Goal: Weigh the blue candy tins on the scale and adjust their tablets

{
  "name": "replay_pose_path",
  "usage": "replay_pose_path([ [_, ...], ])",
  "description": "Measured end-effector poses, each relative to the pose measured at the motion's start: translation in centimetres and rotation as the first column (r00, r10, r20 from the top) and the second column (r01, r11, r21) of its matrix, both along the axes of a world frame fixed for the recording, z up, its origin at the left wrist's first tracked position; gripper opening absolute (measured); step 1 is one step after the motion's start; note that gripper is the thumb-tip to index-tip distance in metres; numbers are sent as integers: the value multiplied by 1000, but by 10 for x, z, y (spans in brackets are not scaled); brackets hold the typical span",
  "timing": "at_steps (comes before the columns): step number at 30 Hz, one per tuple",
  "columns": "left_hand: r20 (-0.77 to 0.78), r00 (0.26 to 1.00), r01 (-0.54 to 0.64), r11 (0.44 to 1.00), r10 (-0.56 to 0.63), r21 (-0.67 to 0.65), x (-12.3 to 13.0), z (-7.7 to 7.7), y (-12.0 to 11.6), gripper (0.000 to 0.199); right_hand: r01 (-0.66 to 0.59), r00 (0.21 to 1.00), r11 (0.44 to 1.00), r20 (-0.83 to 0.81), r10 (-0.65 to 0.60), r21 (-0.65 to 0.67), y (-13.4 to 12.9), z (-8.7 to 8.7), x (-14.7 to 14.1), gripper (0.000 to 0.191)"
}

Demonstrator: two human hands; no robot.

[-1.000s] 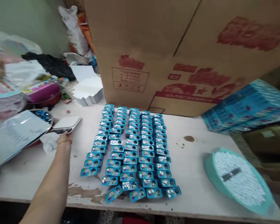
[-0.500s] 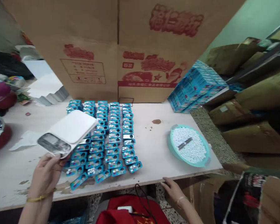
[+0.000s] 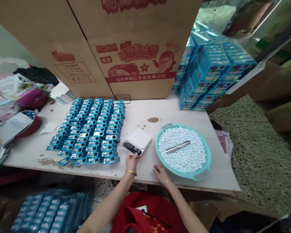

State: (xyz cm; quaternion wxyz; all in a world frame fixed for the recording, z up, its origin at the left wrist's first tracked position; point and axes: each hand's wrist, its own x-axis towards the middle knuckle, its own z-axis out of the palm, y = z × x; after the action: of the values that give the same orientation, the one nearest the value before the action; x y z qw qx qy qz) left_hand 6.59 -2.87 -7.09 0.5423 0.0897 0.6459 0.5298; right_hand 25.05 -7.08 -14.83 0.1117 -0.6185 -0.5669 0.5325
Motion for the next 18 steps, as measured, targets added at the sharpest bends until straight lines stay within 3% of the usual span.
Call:
replay_pose_path([
  [4, -132, 979, 140, 983, -155, -120, 27, -35, -9, 31, -44, 999, 999, 18, 44, -4, -9, -9, 15, 29],
  [8, -246, 848, 409, 875, -469, -257, 28, -36, -32, 29, -72, 996, 997, 54, 71, 22, -12, -11, 19, 29],
  [12, -438, 562, 617, 709, -701, -343, 11, -16, -43, 15, -76, 993, 995, 95, 69, 70, -8, -9, 17, 27],
  [15, -545, 307, 712, 568, -780, -412, 0, -7, -33, 14, -57, 991, 992, 128, 43, 113, -5, -7, 12, 28],
  [18, -575, 81, 760, 424, -814, -493, -4, -10, -18, 16, -29, 988, 986, 152, 4, 164, -4, -3, 8, 33],
])
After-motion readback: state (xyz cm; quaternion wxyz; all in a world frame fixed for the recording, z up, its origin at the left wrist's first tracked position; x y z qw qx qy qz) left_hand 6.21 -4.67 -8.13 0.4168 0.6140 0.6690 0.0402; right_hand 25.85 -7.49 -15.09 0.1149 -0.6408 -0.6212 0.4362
